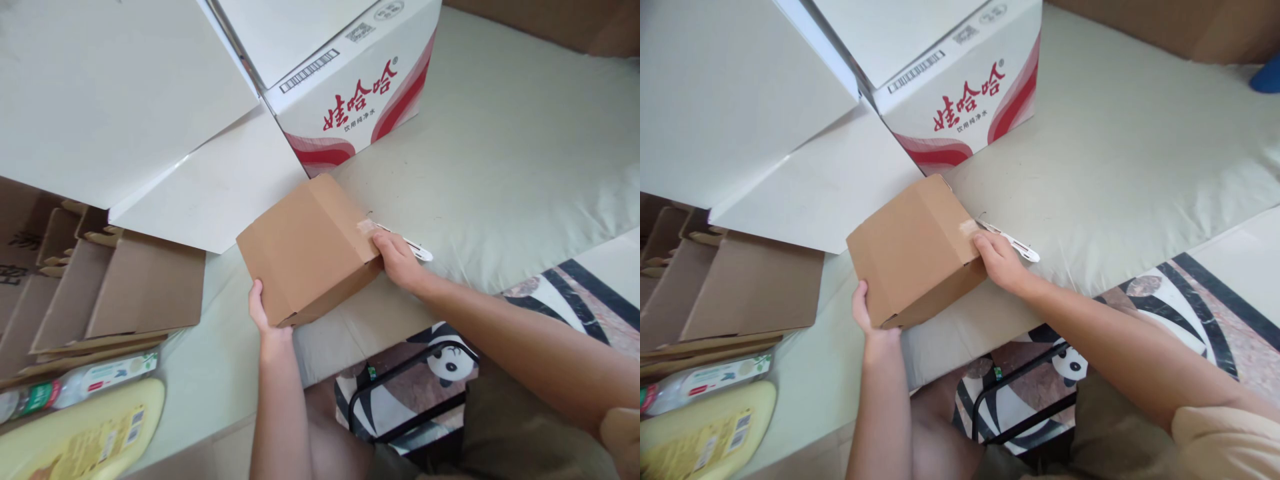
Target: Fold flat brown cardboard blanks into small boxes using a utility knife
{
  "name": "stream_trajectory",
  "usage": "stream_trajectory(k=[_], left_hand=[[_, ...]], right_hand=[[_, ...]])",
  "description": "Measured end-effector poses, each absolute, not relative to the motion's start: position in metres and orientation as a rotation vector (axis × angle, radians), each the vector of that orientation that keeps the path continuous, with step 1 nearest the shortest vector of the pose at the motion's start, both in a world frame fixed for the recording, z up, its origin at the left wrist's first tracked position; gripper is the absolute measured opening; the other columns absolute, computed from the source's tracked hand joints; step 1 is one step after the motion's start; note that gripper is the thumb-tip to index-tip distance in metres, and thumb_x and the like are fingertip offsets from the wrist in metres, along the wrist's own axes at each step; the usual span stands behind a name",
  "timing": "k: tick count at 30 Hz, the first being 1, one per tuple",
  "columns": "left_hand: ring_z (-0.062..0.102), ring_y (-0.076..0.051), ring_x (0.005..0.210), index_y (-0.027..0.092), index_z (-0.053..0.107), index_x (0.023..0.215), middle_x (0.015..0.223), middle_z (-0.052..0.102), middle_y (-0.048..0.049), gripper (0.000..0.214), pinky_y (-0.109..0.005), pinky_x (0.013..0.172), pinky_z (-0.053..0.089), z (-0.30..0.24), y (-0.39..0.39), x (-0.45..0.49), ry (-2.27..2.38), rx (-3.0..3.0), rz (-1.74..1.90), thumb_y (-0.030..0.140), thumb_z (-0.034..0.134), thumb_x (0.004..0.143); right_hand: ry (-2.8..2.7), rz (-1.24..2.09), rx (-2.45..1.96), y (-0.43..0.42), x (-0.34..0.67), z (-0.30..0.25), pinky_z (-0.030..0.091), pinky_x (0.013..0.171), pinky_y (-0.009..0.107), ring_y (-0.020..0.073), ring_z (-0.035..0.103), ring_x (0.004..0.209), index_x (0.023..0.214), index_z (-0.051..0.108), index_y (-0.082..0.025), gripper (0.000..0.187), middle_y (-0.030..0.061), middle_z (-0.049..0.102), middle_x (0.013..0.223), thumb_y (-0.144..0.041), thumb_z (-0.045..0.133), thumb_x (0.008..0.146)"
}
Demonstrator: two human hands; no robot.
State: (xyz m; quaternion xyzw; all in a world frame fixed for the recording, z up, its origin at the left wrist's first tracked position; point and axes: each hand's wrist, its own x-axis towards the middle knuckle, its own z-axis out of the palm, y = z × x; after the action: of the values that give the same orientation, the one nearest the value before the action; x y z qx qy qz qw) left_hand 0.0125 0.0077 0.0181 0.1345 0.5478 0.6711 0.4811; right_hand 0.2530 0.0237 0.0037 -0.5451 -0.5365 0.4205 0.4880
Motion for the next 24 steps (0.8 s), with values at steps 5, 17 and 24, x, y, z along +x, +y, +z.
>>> stream_trajectory(k=[5,17,24], left_hand=[[0.069,-0.02,0.079,0.019,0.072,0.091,0.089,0.074,-0.0032,0.031,-0.03,0.074,0.052,0.015,0.0077,0.0099,1.34,0.411,1.621,0.045,0.066,0.075],[0.069,-0.02,0.078,0.019,0.072,0.088,0.087,0.074,-0.0036,0.028,-0.03,0.071,0.052,0.02,0.0078,0.0131,1.369,0.346,1.618,0.042,0.067,0.074],[0.069,-0.02,0.075,0.019,0.071,0.087,0.084,0.074,-0.0032,0.026,-0.029,0.068,0.053,0.0201,0.0096,0.0132,1.371,0.307,1.64,0.041,0.065,0.075]], right_hand=[[-1.303,1.028,-1.314,0.0238,0.253,0.0024,0.043,0.069,0.035,0.02,0.047,0.069,0.063,0.038,-0.024,0.037,0.001,0.05,0.065,-0.049,0.034,0.09],[-1.295,1.048,-1.31,0.0239,0.2531,0.0041,0.041,0.069,0.035,0.0201,0.045,0.068,0.063,0.038,-0.024,0.036,0.0014,0.048,0.066,-0.049,0.033,0.089],[-1.301,1.05,-1.308,0.0242,0.2529,0.0045,0.041,0.069,0.035,0.0199,0.045,0.069,0.063,0.036,-0.024,0.035,0.0015,0.047,0.067,-0.047,0.033,0.09]])
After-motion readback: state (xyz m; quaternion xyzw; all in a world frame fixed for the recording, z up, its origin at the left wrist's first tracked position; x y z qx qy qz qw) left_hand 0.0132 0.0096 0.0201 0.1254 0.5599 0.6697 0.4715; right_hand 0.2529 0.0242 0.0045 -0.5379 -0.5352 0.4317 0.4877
